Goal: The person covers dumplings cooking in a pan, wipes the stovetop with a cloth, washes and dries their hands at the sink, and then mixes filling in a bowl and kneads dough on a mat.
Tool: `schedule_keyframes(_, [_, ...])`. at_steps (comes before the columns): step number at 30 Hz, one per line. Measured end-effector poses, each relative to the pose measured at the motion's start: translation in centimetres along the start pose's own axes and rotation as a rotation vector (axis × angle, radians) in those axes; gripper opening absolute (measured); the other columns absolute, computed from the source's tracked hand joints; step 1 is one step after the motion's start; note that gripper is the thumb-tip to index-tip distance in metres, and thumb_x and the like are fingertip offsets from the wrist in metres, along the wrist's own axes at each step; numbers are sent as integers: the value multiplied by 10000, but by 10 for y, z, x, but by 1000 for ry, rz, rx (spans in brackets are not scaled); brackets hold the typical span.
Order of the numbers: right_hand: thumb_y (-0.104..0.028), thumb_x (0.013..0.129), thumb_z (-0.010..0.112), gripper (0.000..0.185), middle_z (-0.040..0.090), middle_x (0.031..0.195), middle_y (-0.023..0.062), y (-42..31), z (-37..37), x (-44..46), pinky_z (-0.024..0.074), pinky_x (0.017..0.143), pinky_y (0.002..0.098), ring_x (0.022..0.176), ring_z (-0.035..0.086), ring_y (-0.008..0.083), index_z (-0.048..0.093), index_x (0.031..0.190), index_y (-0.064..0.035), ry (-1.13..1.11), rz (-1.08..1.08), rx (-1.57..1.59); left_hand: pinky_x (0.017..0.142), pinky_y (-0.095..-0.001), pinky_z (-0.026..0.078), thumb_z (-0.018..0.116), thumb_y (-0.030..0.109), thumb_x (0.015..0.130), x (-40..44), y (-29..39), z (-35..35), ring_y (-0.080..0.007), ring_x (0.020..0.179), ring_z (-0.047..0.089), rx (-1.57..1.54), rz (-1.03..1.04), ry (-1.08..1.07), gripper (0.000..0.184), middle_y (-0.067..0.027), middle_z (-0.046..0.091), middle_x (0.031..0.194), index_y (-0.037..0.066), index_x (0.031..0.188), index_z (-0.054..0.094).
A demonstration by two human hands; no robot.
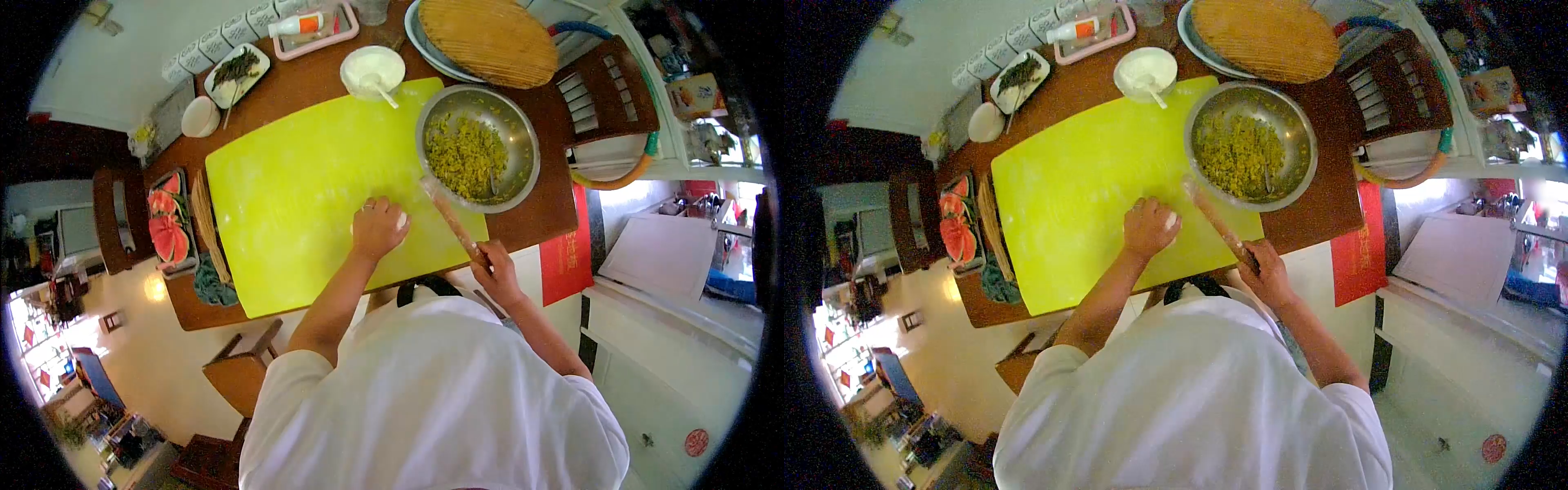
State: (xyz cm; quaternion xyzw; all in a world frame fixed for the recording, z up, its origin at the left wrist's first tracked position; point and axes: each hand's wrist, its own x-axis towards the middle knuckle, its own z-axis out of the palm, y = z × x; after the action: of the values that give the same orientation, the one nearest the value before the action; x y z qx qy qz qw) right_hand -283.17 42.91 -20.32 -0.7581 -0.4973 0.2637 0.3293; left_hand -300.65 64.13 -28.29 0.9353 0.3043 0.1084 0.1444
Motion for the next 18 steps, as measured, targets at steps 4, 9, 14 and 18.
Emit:
schedule_keyframes(4, [-67, 759, 636, 350, 521, 879, 126, -30, -16, 26, 438, 645, 316, 738, 535, 226, 544, 1088, 8, 221, -3, 116, 640, -463, 484, 661, 399, 748, 17, -2, 0, -318, 825, 581, 14, -74, 5, 326, -113, 575, 886, 99, 872, 634])
schedule_keyframes(9, [-174, 932, 534, 390, 591, 879, 58, -25, -52, 46, 489, 544, 207, 635, 558, 75, 449, 1281, -23, 321, 253, 700, 797, -462, 485, 690, 397, 732, 0, 11, -24, -325, 990, 551, 13, -36, 112, 390, -125, 571, 1040, 94, 972, 636])
schedule_keyframes(14, [-177, 937, 536, 410, 584, 800, 29, 7, -95, 64, 465, 512, 198, 585, 524, 60, 441, 1302, -19, 390, 228, 683, 863, -428, 462, 752, 352, 697, 32, 33, -79, -323, 1020, 539, 28, -92, -91, 453, -131, 552, 1124, 100, 1052, 624])
schedule_keyframes(18, [-184, 941, 533, 406, 569, 775, 21, 36, -113, 84, 448, 502, 196, 563, 507, 54, 442, 1299, -16, 524, 228, 677, 803, -352, 486, 753, 273, 734, 115, 49, -81, -250, 928, 598, -918, -209, -4, 418, -142, 560, 1139, 48, 1057, 612])
